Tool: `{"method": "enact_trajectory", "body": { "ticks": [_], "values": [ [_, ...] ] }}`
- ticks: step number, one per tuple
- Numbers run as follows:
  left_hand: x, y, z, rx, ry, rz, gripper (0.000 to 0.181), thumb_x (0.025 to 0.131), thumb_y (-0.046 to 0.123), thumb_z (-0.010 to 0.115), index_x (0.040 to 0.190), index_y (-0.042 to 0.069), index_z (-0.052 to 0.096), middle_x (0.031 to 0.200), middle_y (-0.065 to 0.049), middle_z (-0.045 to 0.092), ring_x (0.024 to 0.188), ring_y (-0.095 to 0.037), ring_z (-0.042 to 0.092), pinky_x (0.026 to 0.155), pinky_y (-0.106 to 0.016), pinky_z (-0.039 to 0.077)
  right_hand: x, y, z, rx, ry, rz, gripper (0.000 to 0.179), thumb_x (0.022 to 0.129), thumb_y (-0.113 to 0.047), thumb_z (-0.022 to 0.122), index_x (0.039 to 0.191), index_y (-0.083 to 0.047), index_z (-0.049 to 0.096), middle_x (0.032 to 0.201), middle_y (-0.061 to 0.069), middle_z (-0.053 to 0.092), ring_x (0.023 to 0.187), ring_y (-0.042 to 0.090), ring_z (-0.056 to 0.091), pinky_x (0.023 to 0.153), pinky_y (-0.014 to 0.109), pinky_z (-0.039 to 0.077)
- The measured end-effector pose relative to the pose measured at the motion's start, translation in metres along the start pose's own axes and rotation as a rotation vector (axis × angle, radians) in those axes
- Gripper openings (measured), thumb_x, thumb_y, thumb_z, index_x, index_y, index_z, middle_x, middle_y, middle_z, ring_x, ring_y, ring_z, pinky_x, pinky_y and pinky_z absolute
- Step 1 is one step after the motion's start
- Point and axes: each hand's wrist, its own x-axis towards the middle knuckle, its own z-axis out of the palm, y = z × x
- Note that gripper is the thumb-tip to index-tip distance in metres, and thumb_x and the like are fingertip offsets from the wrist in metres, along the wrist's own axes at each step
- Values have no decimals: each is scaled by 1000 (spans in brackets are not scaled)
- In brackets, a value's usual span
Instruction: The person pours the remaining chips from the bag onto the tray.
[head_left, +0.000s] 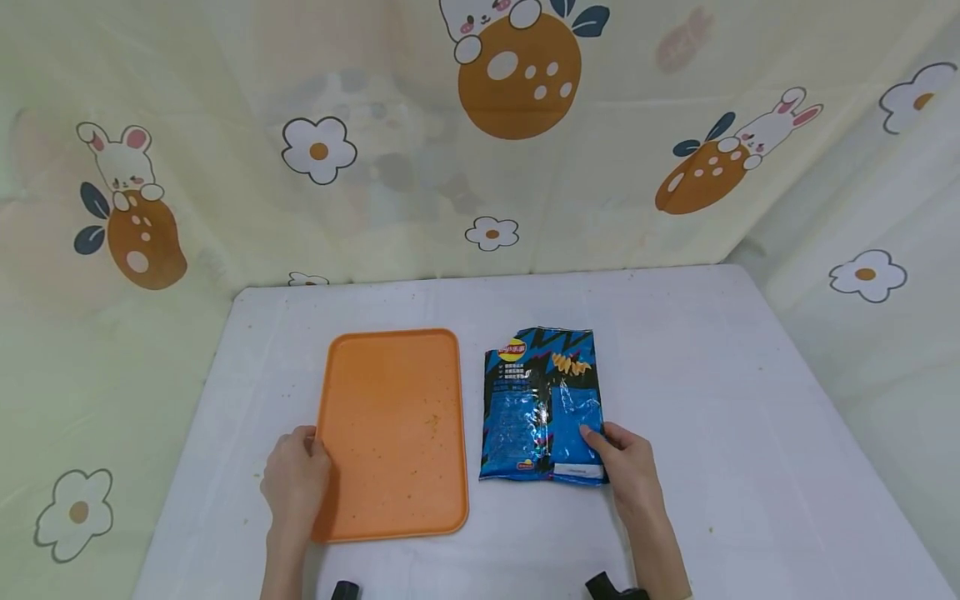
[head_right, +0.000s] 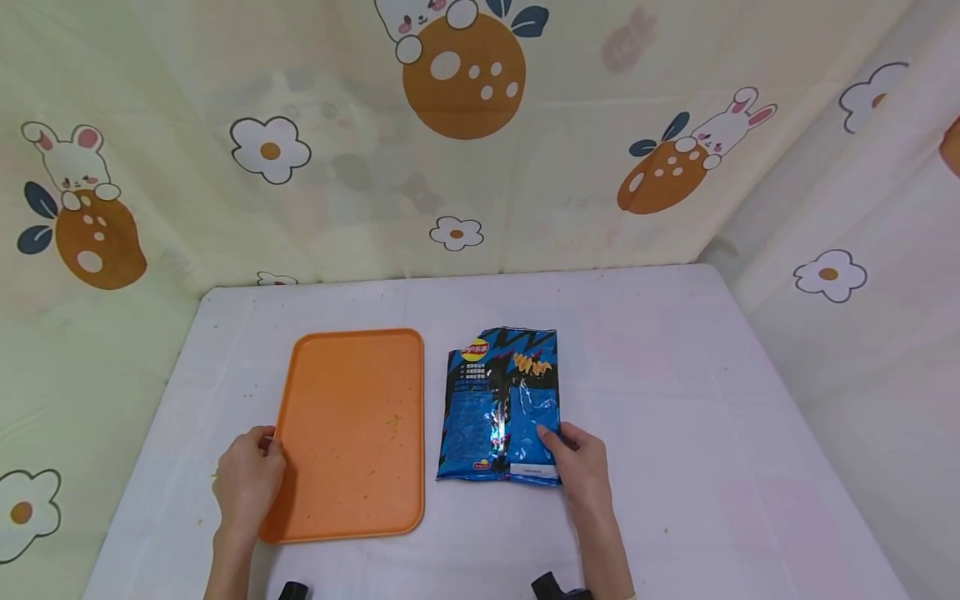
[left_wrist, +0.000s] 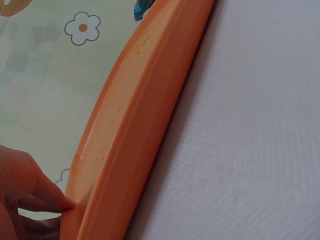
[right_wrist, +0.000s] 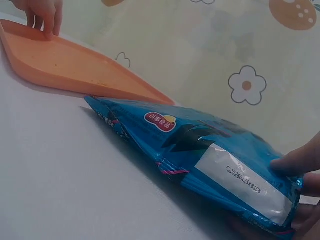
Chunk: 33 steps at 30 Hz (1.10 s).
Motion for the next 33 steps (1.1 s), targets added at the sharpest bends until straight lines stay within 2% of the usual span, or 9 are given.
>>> {"method": "enact_trajectory", "body": {
  "ticks": [6, 9, 14, 20, 26, 33],
  "values": [
    [0, -1, 0, -9, -5, 1, 32, 101, 7, 51, 127, -8, 63, 111, -30, 65, 98, -45, 66, 80, -59, 53, -3, -2, 0, -44, -55, -35, 71, 108, -41, 50, 160, 1, 28, 158, 27, 40, 146, 42, 41, 115, 52, 37],
    [-1, 0, 0, -10, -4, -1, 32, 101, 7, 51, 127, -8, 63, 111, -30, 65, 98, -45, 66, 81, -59, 52, -3, -2, -1, -79, -80, -47, 73, 108, -46, 48, 161, -2, 26, 158, 27, 41, 144, 42, 45, 114, 53, 38],
    [0, 1, 0, -10, -13, -17, 32, 101, 7, 52, 128, -8, 62, 112, -30, 65, 98, -44, 65, 82, -58, 52, -2, -2, 0, -69, -93, -37, 73, 104, -43, 57, 158, -1, 33, 153, 29, 47, 136, 42, 53, 113, 56, 39],
    [0, 1, -1, -13, -24, -18, 33, 102, 8, 51, 129, -7, 62, 115, -30, 65, 101, -44, 64, 83, -58, 52, -2, -2, -1, -40, -100, -9, 79, 102, -35, 65, 159, 4, 28, 155, 31, 43, 141, 44, 48, 115, 54, 37],
    [1, 1, -1, -17, -26, -21, 33, 103, 9, 51, 130, -7, 61, 114, -30, 65, 102, -45, 64, 85, -58, 51, 0, -2, -4, -34, -93, -83, 72, 102, -34, 64, 157, 1, 34, 154, 27, 47, 144, 41, 45, 115, 51, 36],
    [2, 1, -1, -19, -27, -23, 34, 102, 9, 51, 130, -7, 61, 113, -29, 65, 100, -44, 64, 84, -58, 51, 1, -8, -9, -54, -82, -183, 68, 101, -41, 64, 154, -4, 42, 152, 20, 53, 141, 34, 51, 113, 46, 40]
  ]
}}
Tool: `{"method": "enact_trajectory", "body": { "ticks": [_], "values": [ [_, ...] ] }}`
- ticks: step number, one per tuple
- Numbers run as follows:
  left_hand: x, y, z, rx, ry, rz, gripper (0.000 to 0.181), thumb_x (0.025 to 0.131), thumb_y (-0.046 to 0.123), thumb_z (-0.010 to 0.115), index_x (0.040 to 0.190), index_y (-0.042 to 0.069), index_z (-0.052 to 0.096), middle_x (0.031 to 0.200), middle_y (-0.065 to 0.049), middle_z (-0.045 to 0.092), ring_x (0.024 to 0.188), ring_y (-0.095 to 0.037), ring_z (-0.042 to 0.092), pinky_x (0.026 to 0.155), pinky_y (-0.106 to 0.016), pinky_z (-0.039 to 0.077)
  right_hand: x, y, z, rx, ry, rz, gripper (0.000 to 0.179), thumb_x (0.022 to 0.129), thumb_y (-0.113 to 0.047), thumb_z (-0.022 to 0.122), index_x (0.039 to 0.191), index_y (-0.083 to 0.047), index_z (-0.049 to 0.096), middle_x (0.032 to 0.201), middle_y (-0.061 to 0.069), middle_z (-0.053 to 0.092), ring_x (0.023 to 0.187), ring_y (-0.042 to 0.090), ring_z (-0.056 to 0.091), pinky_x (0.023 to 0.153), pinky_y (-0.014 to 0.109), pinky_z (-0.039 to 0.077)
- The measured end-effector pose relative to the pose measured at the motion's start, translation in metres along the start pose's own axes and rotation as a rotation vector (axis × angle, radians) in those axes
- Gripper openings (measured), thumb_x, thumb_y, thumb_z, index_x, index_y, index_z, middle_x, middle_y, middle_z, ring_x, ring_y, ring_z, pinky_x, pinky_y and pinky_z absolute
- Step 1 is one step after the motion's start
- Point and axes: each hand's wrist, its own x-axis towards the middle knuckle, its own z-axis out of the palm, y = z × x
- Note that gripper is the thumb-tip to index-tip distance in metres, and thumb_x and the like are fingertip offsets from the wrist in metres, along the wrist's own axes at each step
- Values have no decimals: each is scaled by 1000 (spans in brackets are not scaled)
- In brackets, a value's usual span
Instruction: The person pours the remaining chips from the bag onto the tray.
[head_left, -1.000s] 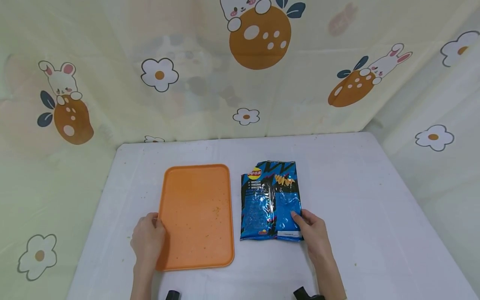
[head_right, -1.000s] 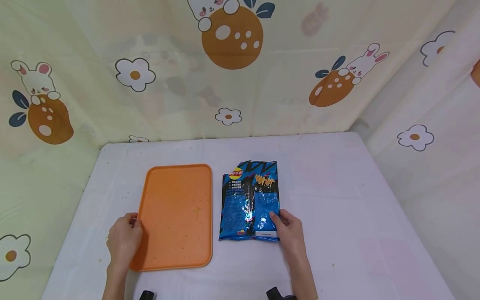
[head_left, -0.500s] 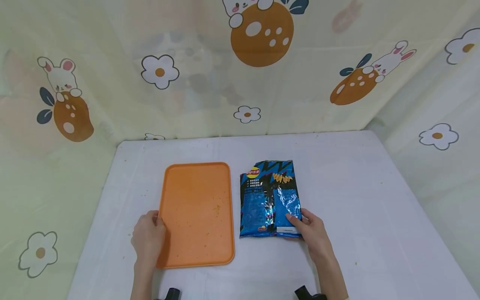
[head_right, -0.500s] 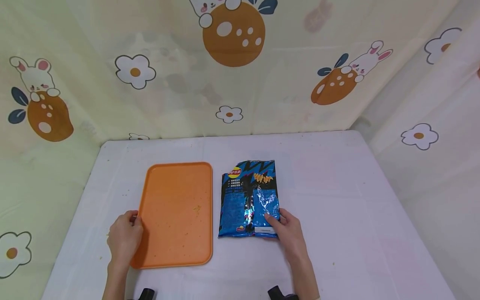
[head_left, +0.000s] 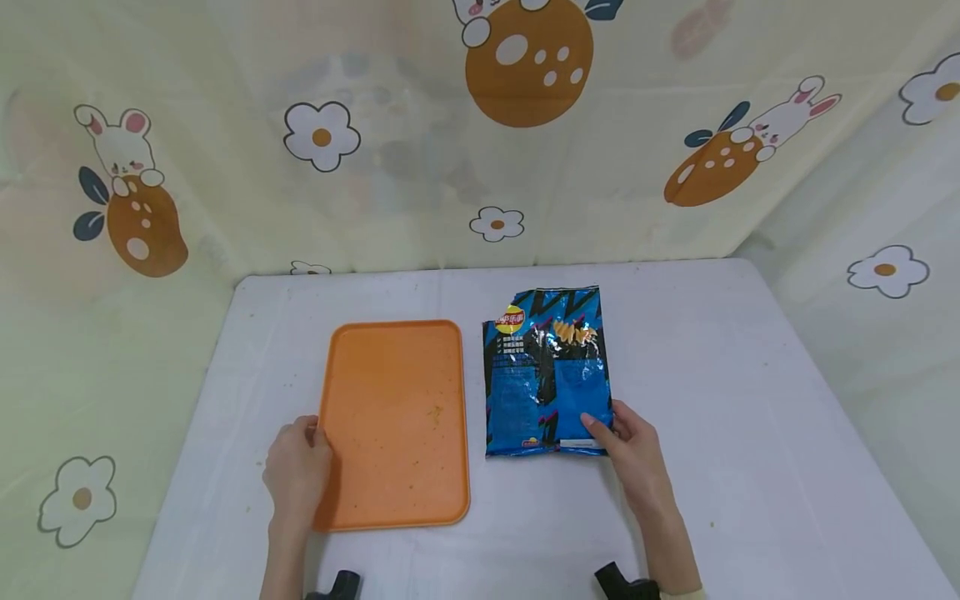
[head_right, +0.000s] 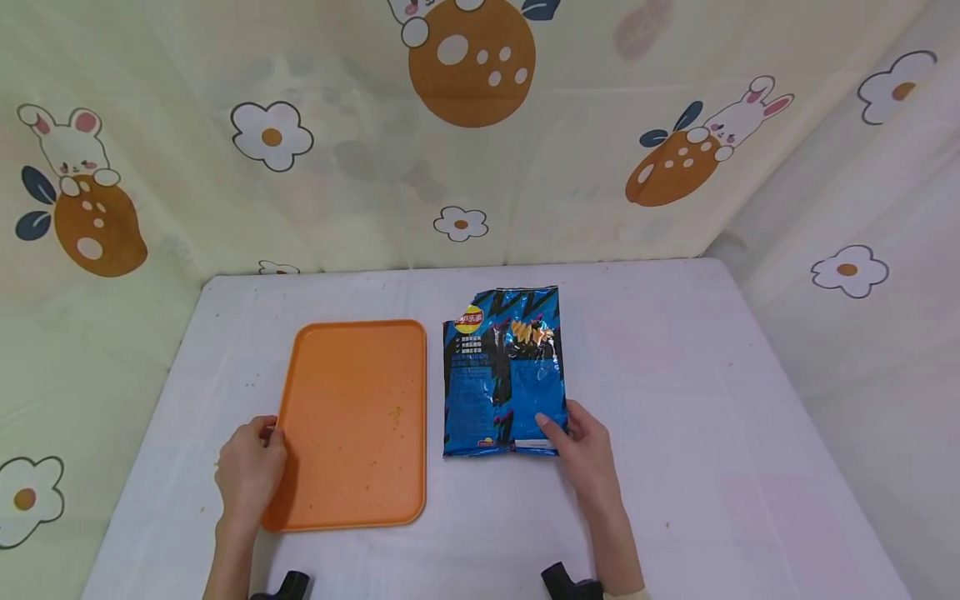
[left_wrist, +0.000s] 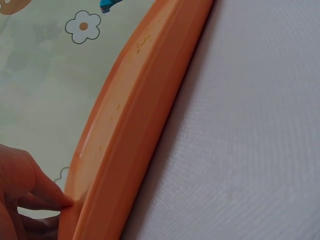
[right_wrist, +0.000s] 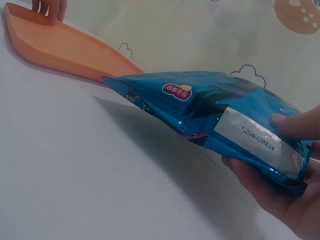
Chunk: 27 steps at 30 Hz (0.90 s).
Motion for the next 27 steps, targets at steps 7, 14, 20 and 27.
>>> {"method": "enact_trajectory", "body": {
  "ticks": [7, 14, 20, 27],
  "values": [
    [0, -2, 0, -7, -6, -8, 34, 102, 9, 51, 130, -7, 61, 114, -29, 65, 102, -44, 64, 85, -58, 51, 0, -6, -4, -21, -53, -133, 68, 102, -35, 64, 155, 0, 40, 155, 20, 50, 142, 36, 51, 104, 35, 45],
    [2, -2, 0, -7, -4, -9, 34, 103, 9, 51, 131, -7, 61, 114, -29, 65, 103, -44, 64, 86, -58, 52, 1, -19, -8, -110, -134, -283, 69, 100, -25, 68, 154, 6, 37, 155, 27, 46, 140, 46, 50, 100, 40, 48],
    [3, -4, -2, -14, 6, -2, 33, 102, 9, 51, 129, -6, 63, 113, -29, 66, 103, -45, 65, 83, -59, 52, 3, -31, -2, -200, -181, -433, 52, 99, -16, 69, 145, 1, 50, 147, 24, 55, 135, 44, 55, 102, 42, 48],
    [3, -4, -1, -26, 3, 1, 33, 102, 9, 52, 129, -6, 63, 113, -29, 67, 102, -45, 65, 81, -59, 51, 5, -40, 6, -312, -145, -555, 43, 98, -10, 70, 138, 1, 57, 136, 23, 64, 120, 41, 66, 95, 48, 53]
  ]
}}
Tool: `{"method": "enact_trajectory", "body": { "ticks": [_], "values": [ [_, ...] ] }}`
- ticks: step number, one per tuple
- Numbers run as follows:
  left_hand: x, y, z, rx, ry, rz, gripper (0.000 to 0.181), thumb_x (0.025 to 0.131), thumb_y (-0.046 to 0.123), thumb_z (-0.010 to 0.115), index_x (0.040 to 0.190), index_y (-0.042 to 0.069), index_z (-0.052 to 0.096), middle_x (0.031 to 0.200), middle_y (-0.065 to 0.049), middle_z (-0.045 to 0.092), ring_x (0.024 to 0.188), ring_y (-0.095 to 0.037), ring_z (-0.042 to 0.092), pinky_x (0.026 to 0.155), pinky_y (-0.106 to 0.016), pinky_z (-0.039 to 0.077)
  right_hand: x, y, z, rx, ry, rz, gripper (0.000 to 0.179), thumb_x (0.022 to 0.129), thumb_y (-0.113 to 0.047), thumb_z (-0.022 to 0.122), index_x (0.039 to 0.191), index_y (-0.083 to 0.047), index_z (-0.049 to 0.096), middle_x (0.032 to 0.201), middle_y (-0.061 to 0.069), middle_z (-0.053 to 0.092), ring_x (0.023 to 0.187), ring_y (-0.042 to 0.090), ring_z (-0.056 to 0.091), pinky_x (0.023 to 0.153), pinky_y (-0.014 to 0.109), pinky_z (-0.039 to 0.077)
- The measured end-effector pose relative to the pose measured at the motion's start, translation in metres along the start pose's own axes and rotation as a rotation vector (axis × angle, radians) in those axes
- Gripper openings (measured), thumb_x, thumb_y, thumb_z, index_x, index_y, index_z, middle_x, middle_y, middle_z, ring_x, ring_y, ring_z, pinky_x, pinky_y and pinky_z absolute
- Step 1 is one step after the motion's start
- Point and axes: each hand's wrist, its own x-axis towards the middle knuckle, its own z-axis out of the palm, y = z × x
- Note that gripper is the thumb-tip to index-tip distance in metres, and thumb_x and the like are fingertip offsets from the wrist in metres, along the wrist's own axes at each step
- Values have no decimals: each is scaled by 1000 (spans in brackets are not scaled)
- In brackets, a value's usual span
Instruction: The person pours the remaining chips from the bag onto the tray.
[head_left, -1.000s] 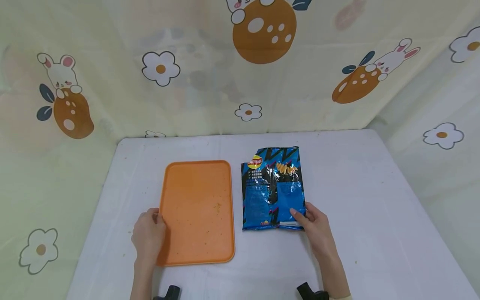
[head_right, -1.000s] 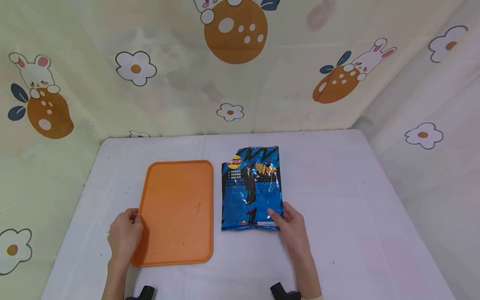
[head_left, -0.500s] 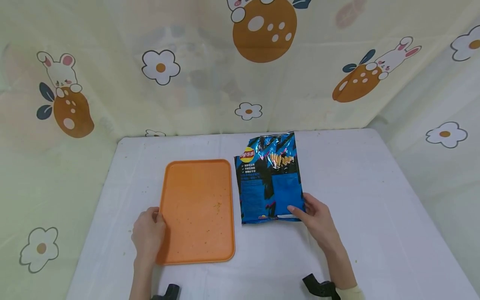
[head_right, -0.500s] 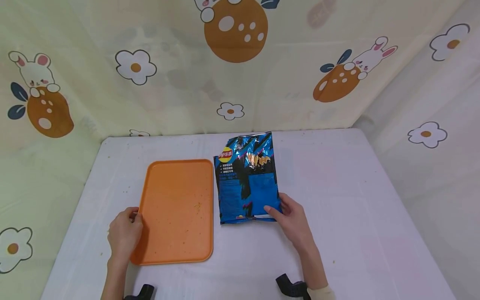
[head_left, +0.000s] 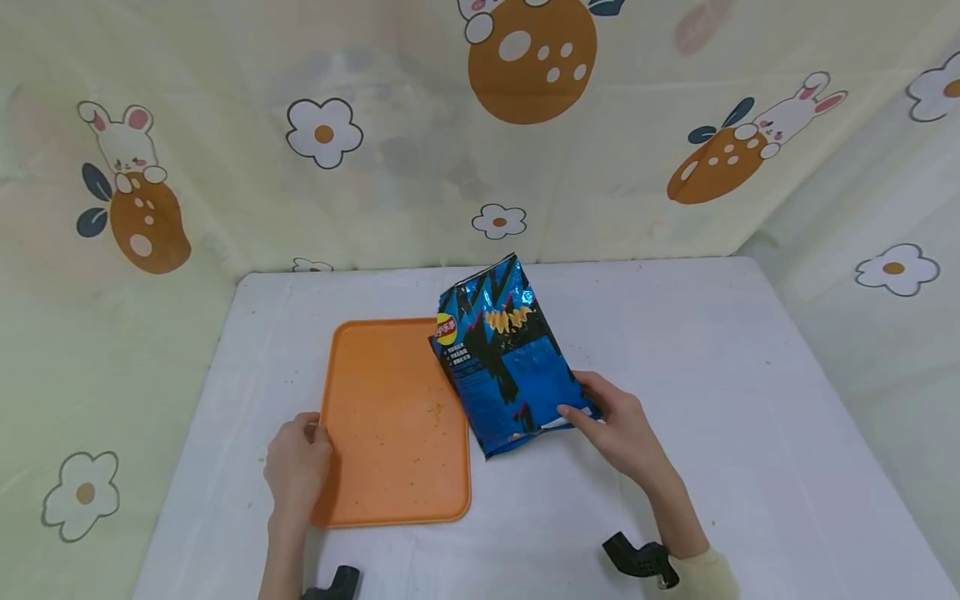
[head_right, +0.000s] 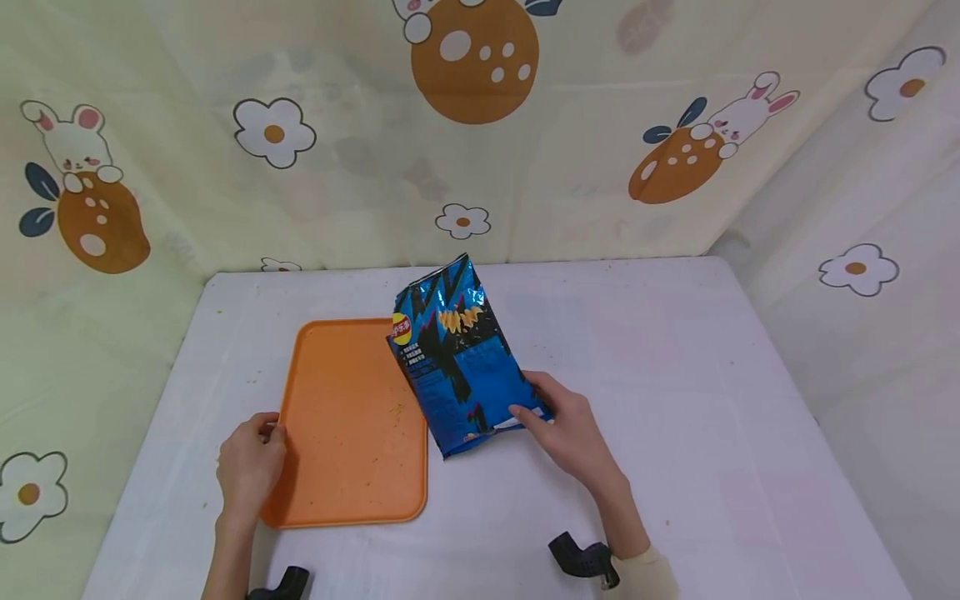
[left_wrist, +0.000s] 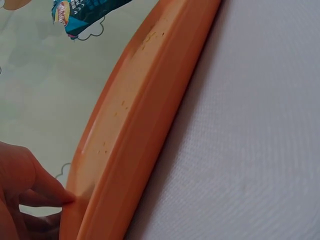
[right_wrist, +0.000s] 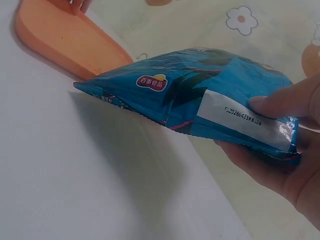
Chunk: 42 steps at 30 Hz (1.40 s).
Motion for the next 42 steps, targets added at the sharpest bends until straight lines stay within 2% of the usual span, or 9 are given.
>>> {"method": "enact_trajectory", "body": {
  "ticks": [3, 9, 15, 24, 26, 29, 33, 36, 42],
  "values": [
    [0, 0, 0, -6, 4, 11, 33, 101, 8, 53, 128, -7, 64, 111, -29, 68, 100, -45, 66, 80, -59, 51, 3, -2, 0, -31, 6, -42, 42, 97, -8, 70, 137, 1, 58, 131, 23, 67, 111, 37, 70, 92, 44, 57],
    [-1, -1, 1, -16, 30, 26, 31, 100, 8, 54, 126, -6, 65, 109, -28, 69, 99, -44, 67, 79, -59, 52, 9, -6, -4, -99, 22, -139, 42, 94, -4, 72, 134, 1, 60, 119, 18, 73, 93, 21, 69, 81, 24, 58],
    [-1, 0, 2, -11, 23, 6, 32, 102, 8, 53, 127, -6, 64, 112, -29, 68, 101, -44, 66, 82, -58, 52, 14, -11, -10, -145, 3, -235, 42, 92, -1, 73, 132, 0, 60, 110, 14, 75, 84, 12, 65, 72, 24, 56],
    [-1, 1, 2, -11, 20, 1, 32, 102, 8, 52, 127, -7, 64, 113, -29, 68, 101, -44, 66, 82, -58, 52, 28, -20, -18, -217, -30, -420, 61, 90, 3, 73, 145, -7, 48, 132, 16, 68, 101, 25, 71, 75, 33, 59],
    [-1, 1, 2, -13, 23, 5, 32, 102, 8, 53, 127, -7, 64, 112, -29, 68, 101, -45, 66, 82, -59, 52, 31, -22, -18, -218, -46, -450, 65, 90, 3, 73, 148, -10, 47, 139, 14, 64, 114, 28, 68, 85, 39, 60],
    [-1, 0, 2, -14, 22, 7, 31, 102, 9, 53, 127, -6, 64, 112, -29, 68, 101, -45, 66, 82, -59, 52, 37, -25, -18, -214, -79, -509, 62, 90, 5, 72, 147, -11, 52, 141, 11, 62, 117, 25, 66, 84, 32, 59],
    [0, -1, 3, -10, 17, -1, 31, 102, 9, 52, 127, -6, 64, 111, -28, 68, 101, -44, 66, 82, -58, 52, 45, -30, -19, -212, -114, -586, 52, 89, 11, 70, 136, -9, 64, 134, 11, 65, 105, 20, 65, 67, 18, 50],
    [0, -1, 3, -5, 16, -3, 31, 102, 10, 52, 126, -5, 65, 111, -28, 68, 100, -43, 66, 82, -59, 51, 49, -34, -22, -230, -144, -602, 48, 90, 11, 69, 134, -7, 66, 134, 14, 64, 92, 15, 62, 59, 17, 44],
    [1, -2, 3, -4, 30, 14, 30, 101, 9, 53, 125, -6, 66, 109, -27, 69, 99, -44, 67, 79, -59, 52, 55, -46, -28, -302, -216, -605, 45, 91, 6, 69, 134, -6, 66, 136, 17, 64, 73, 6, 56, 56, 19, 45]
  ]
}}
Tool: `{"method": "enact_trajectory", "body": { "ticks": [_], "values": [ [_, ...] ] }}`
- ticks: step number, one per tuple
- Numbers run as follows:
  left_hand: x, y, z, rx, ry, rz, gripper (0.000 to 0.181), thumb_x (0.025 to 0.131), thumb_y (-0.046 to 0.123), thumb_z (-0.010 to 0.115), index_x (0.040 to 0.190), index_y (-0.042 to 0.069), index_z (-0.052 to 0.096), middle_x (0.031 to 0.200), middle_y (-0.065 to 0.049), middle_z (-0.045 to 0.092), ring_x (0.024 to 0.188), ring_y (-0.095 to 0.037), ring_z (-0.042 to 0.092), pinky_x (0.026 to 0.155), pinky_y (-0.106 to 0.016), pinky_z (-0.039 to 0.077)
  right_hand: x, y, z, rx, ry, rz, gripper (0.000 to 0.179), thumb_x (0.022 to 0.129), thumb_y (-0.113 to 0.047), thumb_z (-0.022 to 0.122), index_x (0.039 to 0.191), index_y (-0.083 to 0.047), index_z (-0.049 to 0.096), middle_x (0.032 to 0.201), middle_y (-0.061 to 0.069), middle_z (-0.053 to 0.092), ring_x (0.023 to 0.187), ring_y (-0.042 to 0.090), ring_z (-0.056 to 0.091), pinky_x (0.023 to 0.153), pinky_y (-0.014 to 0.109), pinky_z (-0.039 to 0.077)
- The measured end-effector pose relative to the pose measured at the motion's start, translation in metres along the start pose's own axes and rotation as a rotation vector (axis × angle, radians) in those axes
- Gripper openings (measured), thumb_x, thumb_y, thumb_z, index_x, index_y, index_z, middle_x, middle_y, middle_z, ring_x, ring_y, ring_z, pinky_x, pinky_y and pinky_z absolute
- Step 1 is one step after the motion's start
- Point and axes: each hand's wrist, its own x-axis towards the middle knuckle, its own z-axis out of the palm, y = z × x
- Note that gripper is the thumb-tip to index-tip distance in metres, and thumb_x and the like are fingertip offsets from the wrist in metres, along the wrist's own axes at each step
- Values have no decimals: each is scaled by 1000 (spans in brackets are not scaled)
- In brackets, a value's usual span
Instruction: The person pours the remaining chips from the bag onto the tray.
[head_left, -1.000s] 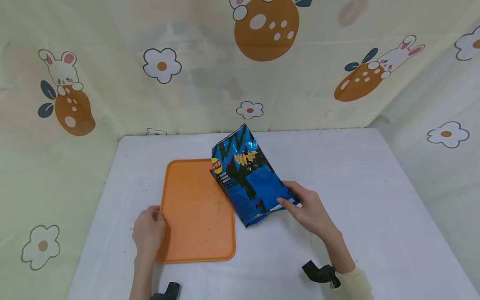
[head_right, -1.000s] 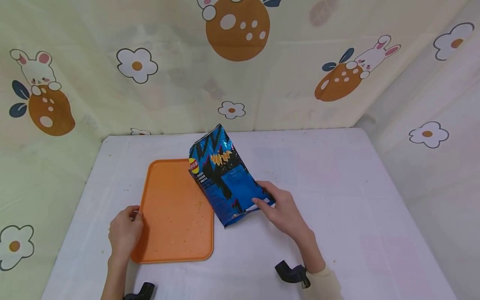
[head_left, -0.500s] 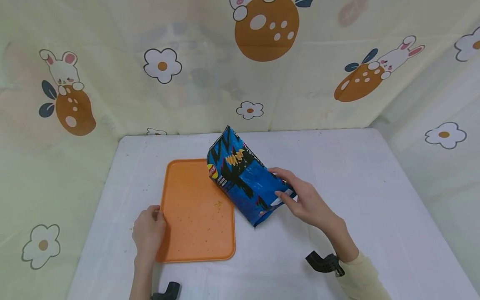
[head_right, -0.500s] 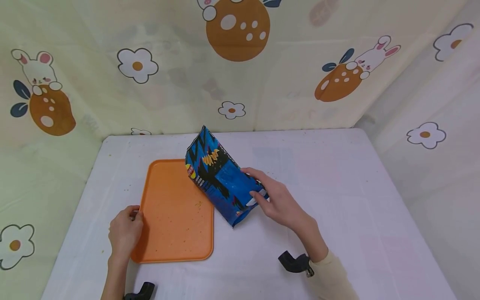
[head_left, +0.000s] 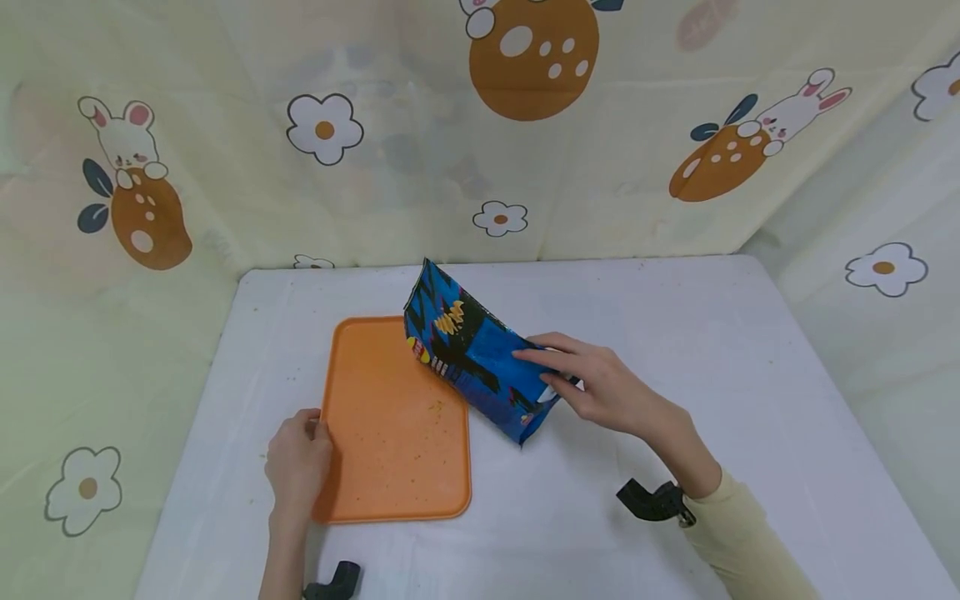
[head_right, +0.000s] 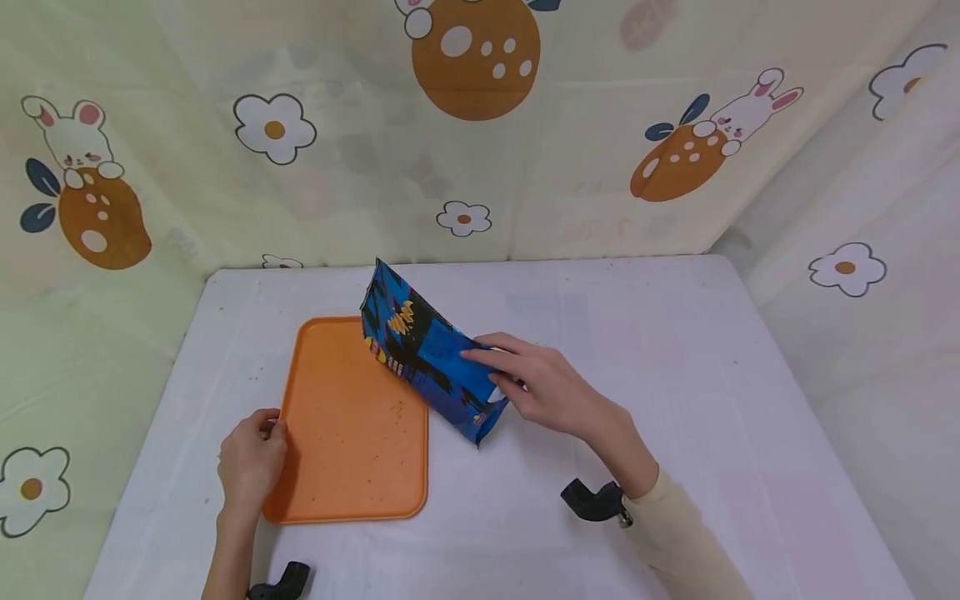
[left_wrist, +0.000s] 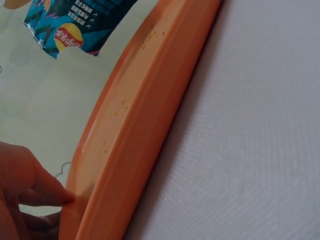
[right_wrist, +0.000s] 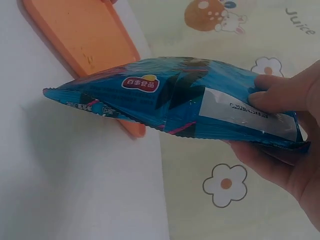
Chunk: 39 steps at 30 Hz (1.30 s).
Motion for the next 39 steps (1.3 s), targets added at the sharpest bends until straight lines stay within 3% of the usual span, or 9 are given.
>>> {"method": "enact_trajectory", "body": {
  "ticks": [5, 10, 16, 25, 29, 39],
  "values": [
    [1, 0, 0, -1, 9, 19, 29, 100, 8, 54, 123, -6, 66, 108, -28, 70, 99, -45, 67, 78, -59, 52, 10, -6, -8, -46, -61, -38, 42, 91, 3, 71, 132, -7, 69, 135, 15, 65, 75, 9, 62, 57, 20, 48],
    [1, 2, -1, 1, 3, 12, 29, 101, 8, 54, 123, -6, 66, 109, -28, 69, 99, -45, 67, 78, -58, 52, 21, -12, -11, -95, -128, -101, 39, 93, 2, 69, 131, -8, 69, 133, 11, 67, 69, 8, 58, 55, 16, 42],
    [0, 3, -1, 7, 1, 9, 29, 101, 9, 53, 123, -6, 66, 109, -28, 69, 99, -45, 67, 78, -59, 51, 32, -23, -16, -137, -232, -105, 38, 96, 0, 67, 133, -9, 68, 135, 10, 67, 68, 10, 56, 54, 17, 39],
    [-1, -1, -2, -5, 3, 9, 29, 100, 8, 55, 123, -6, 67, 108, -28, 70, 97, -45, 68, 76, -59, 52, 47, -32, -21, -149, -292, -161, 39, 96, 0, 65, 134, -8, 67, 135, 9, 66, 72, 12, 61, 58, 18, 42],
    [0, 0, -2, -11, 1, 9, 29, 100, 8, 55, 123, -6, 67, 108, -28, 70, 98, -44, 68, 77, -59, 52, 53, -36, -24, -149, -326, -157, 38, 96, 0, 64, 134, -8, 67, 136, 9, 65, 83, 14, 66, 61, 18, 46],
    [0, 1, -2, -13, 8, -6, 29, 101, 9, 55, 123, -5, 67, 108, -28, 70, 99, -44, 68, 79, -59, 52, 68, -43, -29, -151, -376, -146, 35, 97, -1, 63, 131, -9, 69, 135, 6, 66, 87, 13, 67, 55, 17, 39]
  ]
}}
